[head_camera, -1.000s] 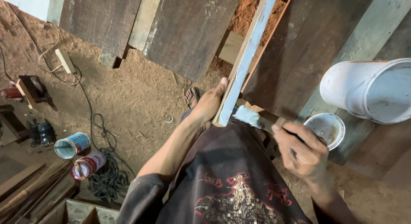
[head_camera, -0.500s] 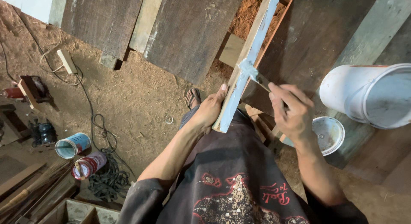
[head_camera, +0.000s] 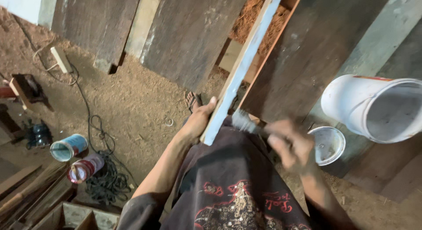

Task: The person applies white paint to the edges and surfaces of wooden planks using a small brush, dipping it into a bucket of paint as they work.

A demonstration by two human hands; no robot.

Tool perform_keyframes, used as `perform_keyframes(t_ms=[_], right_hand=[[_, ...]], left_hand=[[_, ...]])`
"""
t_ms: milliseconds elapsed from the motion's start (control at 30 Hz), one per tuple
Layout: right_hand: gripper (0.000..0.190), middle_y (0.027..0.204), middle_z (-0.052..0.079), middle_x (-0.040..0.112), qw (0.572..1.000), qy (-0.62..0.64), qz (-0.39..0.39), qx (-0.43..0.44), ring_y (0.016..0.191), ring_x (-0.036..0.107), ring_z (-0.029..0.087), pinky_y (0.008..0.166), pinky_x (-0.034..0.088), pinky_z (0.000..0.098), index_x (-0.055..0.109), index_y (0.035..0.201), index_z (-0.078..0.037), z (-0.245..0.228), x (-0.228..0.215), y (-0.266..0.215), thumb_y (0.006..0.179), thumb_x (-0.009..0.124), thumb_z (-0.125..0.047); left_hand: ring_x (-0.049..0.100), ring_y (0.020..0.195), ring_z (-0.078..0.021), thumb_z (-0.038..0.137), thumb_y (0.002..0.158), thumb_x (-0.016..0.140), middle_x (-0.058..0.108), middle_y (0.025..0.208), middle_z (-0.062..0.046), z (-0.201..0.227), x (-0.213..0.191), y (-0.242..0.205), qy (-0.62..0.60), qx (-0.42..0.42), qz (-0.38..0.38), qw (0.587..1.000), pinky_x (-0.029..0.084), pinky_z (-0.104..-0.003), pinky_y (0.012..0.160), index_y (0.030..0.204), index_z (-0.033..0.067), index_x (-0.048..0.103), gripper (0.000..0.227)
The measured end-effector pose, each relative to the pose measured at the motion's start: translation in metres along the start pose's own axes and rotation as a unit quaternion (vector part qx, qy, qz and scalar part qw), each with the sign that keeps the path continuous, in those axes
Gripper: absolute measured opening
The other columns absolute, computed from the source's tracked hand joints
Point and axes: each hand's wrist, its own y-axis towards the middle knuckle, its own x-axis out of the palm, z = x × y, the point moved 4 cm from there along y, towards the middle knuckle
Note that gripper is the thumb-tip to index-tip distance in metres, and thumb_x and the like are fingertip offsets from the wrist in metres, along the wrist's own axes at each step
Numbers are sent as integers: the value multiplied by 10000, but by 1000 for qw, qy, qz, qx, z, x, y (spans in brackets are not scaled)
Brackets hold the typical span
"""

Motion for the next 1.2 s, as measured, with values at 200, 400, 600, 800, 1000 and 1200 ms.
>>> perform_keyframes(t_ms=[200, 400, 600, 800, 1000, 1200], right_hand=[[197, 625, 92, 497, 913, 214, 183, 294, 570, 442, 130, 460, 360, 251, 696, 1003, 6, 177, -2, 33, 1041, 642, -179], [227, 619, 79, 560, 961, 6, 123, 247, 637, 571, 232, 606, 479, 377, 780, 1071, -88, 264, 4, 96, 1062, 735, -310], [257, 927, 80, 770, 992, -109, 52, -25, 768, 743, 244, 641, 601, 329, 862, 1161, -46, 274, 58, 62, 1084, 765, -271], [220, 895, 29, 715, 964, -251, 37, -83, 744, 734, 205, 725, 595, 298, 885, 1108, -121, 209, 62, 42, 1017, 813, -309], [167, 916, -16, 692, 955, -277, 92, -47, 773, 742, 194, 692, 600, 314, 864, 1132, -152, 237, 72, 84, 1067, 768, -273], [175, 882, 31, 703, 965, -249, 80, -8, 732, 747, 264, 659, 600, 353, 875, 1131, -109, 206, 39, 99, 1041, 800, -239]], left_hand=[[770, 831, -285, 436, 1000, 770, 768, 975, -197, -58, -22, 34, -121, -96, 8, 988, 639, -400, 683, 1128, -30, 775, 484], [768, 682, -278, 435, 1018, 735, 747, 811, -189, -123, -59, 73, -139, -101, 9, 985, 631, -390, 558, 1012, -37, 777, 474], [715, 523, -246, 426, 1045, 686, 675, 627, -194, -109, -50, 62, -126, -86, 2, 988, 568, -303, 443, 834, -58, 722, 530], [728, 635, -250, 511, 967, 844, 683, 718, -193, -168, -75, 119, -93, -82, 56, 991, 605, -364, 512, 906, -34, 771, 554], [733, 810, -282, 581, 933, 861, 697, 888, -233, -175, -83, 109, -51, -124, 72, 988, 628, -421, 585, 977, -39, 779, 626], [735, 745, -231, 552, 925, 878, 715, 841, -186, -181, -88, 109, -58, -120, 88, 987, 631, -369, 556, 951, -6, 781, 567]])
